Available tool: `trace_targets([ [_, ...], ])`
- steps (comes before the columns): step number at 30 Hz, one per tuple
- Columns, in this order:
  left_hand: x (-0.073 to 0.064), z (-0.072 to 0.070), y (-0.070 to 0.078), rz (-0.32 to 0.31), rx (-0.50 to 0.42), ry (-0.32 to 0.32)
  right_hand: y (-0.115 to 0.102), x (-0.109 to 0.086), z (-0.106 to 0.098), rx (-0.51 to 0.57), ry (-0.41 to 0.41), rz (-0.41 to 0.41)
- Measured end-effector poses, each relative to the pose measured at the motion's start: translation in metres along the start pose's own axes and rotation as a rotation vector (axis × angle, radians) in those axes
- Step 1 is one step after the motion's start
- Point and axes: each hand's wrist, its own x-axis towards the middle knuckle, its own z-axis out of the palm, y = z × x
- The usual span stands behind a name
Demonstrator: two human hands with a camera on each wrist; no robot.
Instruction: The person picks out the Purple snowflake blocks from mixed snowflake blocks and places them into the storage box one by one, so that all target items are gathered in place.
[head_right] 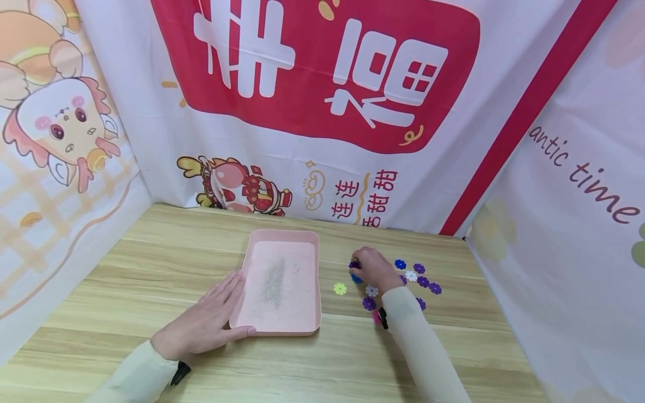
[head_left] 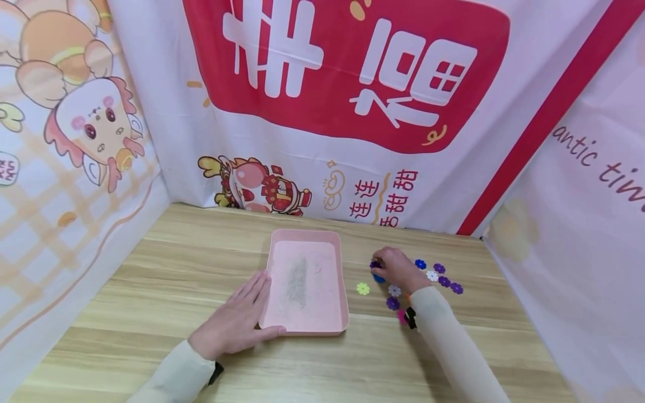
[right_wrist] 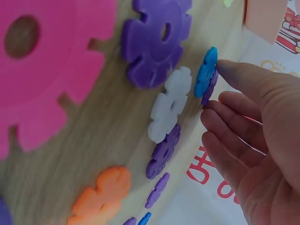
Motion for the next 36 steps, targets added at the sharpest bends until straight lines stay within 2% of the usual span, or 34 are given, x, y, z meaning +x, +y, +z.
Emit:
trace_targets([
  [10,-0.001,-0.001,-0.002,0.016,-0.017,0.007,0.002,0.006,-0.004,0.013,-0.003,0.02],
  [17,0.001,-0.002,-0.003,0.025,-0.022,0.002,0.004,0.01,-0.003,0.061,-0.012,0.081],
  [24,0.006,-0.001,-0.005,0.037,-0.024,-0.006,0.004,0.008,-0.005,0.155,-0.004,0.189],
  [32,0.013,-0.002,-0.007,0.027,-0.031,-0.046,0.003,0.004,-0.02,0.21,-0.034,0.155],
  [36,0.015,-0.006,-0.008,0.023,-0.042,-0.058,0.0,0.005,-0.032,0.18,-0.027,0.099],
])
